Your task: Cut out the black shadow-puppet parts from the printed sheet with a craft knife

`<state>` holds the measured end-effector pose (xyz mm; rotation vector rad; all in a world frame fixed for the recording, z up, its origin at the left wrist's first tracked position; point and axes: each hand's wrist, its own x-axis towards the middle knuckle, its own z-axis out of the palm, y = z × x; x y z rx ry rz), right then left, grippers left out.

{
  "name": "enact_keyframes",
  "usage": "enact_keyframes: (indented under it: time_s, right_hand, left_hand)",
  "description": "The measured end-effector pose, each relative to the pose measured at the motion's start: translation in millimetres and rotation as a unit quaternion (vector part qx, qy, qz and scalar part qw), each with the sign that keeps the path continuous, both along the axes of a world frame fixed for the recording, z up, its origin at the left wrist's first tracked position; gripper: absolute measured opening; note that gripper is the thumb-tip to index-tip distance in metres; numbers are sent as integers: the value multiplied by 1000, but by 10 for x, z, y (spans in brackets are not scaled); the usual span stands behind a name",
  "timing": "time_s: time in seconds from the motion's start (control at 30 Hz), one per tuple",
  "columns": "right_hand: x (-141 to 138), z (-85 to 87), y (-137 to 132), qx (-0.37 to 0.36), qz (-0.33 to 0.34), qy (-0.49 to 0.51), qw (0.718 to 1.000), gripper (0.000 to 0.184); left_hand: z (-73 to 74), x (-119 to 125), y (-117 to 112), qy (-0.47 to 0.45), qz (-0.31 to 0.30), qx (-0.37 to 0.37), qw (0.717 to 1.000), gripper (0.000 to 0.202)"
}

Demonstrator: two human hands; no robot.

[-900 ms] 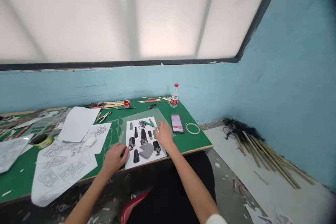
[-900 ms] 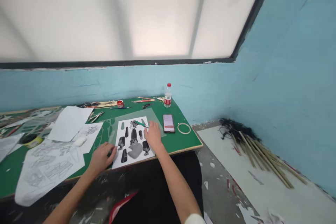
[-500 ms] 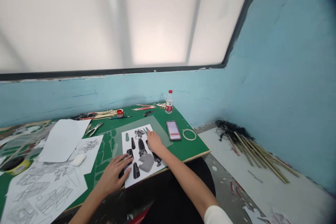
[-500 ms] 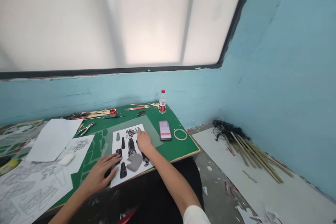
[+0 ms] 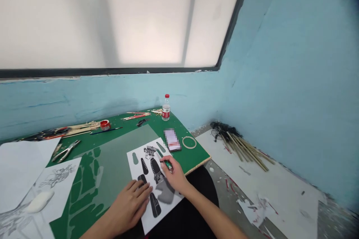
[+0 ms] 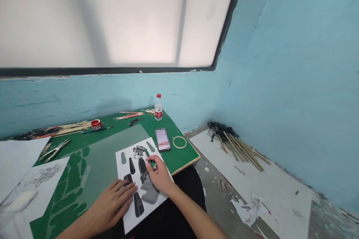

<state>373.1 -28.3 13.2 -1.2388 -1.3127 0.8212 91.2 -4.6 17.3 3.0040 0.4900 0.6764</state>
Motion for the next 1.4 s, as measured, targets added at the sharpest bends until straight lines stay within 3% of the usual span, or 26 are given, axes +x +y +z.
enact_keyframes:
  time_s: [0.1, 0.27, 0.47, 0.63, 0.7, 0.9, 1.03, 1.2, 1.3, 1.4]
  right_hand:
    - [48, -130, -52, -12, -29, 91, 995, 33]
    - [129, -203, 23, -25, -52, 224, 973, 33]
    - [23, 24, 106, 17, -101, 279, 955, 31]
    - [-338, 209, 165, 43, -154, 274, 948, 28]
    - [-488, 302, 199, 45, -169, 267, 948, 35]
    - [-726, 552, 350, 39, -178, 237, 954, 70]
    - [-744, 541, 402, 11, -147, 195, 970, 63]
    - [-719, 453, 269, -11, -145, 99, 984, 50]
    - [-700, 437, 207, 5, -162, 58, 985, 64]
    - [-690, 447, 223, -3, -131, 21, 991, 75]
  left_hand:
    - [68, 49, 220, 8, -18, -5, 1000, 57]
    - [139, -53, 861, 15, -20, -8, 1000, 62]
    - [29, -231, 1186, 7, 20, -21, 1000, 60]
    - [28, -285, 1398, 3, 40, -35, 999, 64]
    - [11, -275, 1476, 7, 27, -41, 999, 71]
    - [-81, -263, 1435, -3, 16, -58, 998, 58]
    - [-54, -261, 1375, -12, 18, -81, 997, 51]
    - [-45, -260, 1412, -10, -12, -105, 994, 64]
    - [-54, -260, 1411, -6, -19, -112, 994, 57]
    - [-18, -250, 1384, -4, -14, -110, 994, 52]
